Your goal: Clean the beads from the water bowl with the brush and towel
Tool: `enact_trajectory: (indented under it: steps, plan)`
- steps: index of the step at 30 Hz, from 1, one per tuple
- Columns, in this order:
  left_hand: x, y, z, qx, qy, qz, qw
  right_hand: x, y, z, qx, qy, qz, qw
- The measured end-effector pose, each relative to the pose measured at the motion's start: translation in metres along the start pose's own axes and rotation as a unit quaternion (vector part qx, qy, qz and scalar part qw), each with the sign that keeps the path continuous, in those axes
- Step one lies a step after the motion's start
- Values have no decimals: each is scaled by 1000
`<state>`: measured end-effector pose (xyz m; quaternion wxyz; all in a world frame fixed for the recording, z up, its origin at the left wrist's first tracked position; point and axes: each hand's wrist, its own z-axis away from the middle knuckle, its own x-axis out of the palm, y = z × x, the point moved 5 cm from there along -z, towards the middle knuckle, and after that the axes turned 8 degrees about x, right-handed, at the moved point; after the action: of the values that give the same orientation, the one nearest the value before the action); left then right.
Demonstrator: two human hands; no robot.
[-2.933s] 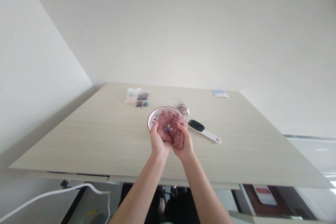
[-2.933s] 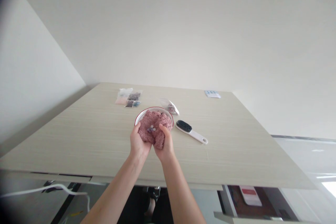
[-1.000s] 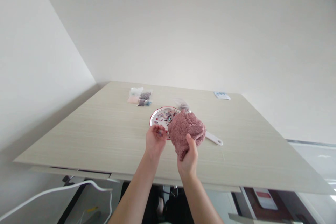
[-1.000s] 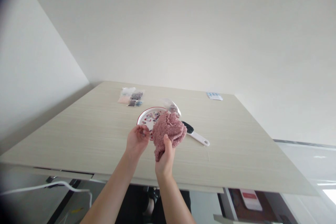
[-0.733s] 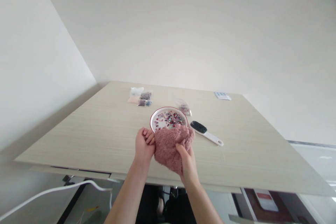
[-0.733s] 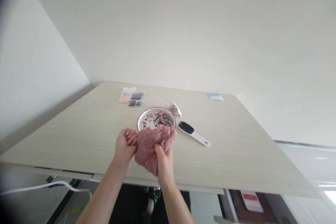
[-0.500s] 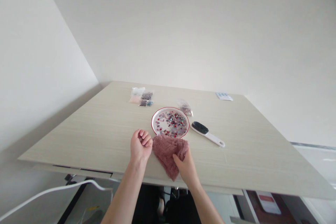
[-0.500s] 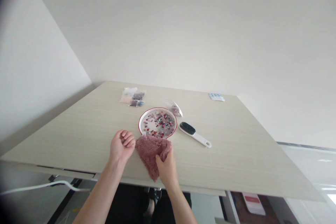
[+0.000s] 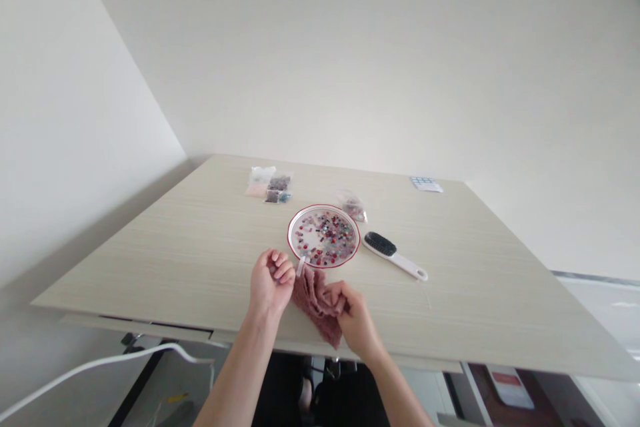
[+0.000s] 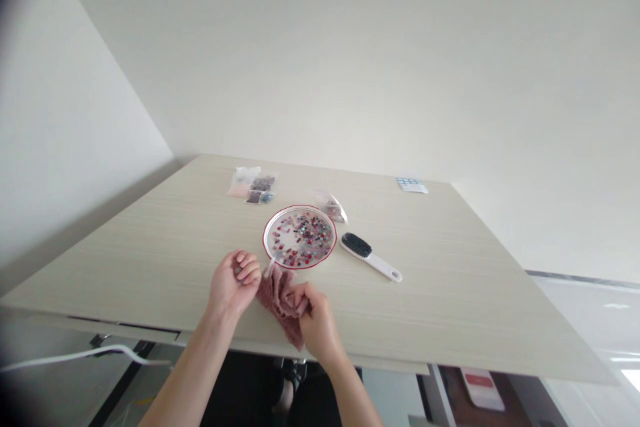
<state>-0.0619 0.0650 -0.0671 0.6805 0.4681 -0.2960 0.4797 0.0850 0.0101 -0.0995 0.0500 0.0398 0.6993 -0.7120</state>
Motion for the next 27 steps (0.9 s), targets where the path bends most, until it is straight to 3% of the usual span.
enact_trajectory:
  steps: [3,5,8,10,12,15,18,20,24,27]
  plan:
    - [6,8,5,19,-11,-3,1000,9,-17,5,-29,-77,-52,995]
    - [10,13,7,35,-18,-4,999,11,-22,4,-29,-97,-86,991]
    - [13,18,10,53,-21,-6,998,2,-9,-5,39,-2,-43,998]
    - [12,20,10,55,-20,-6,998,-10,3,-10,81,90,27,992]
    - [11,19,9,48,-20,-6,999,-20,11,-13,93,139,70,983]
    - [7,18,7,41,-18,-6,999,-31,9,-11,63,180,150,970]
    - [4,17,5,39,-12,-7,999,-30,-10,-2,-20,204,311,928]
    - [3,14,5,33,-9,-7,999,-15,-22,4,-79,156,385,906]
    - [3,11,4,26,-12,-5,1000,24,-28,14,-136,-18,441,887]
    - [3,10,5,22,-14,-8,1000,38,-25,11,-125,-41,486,864]
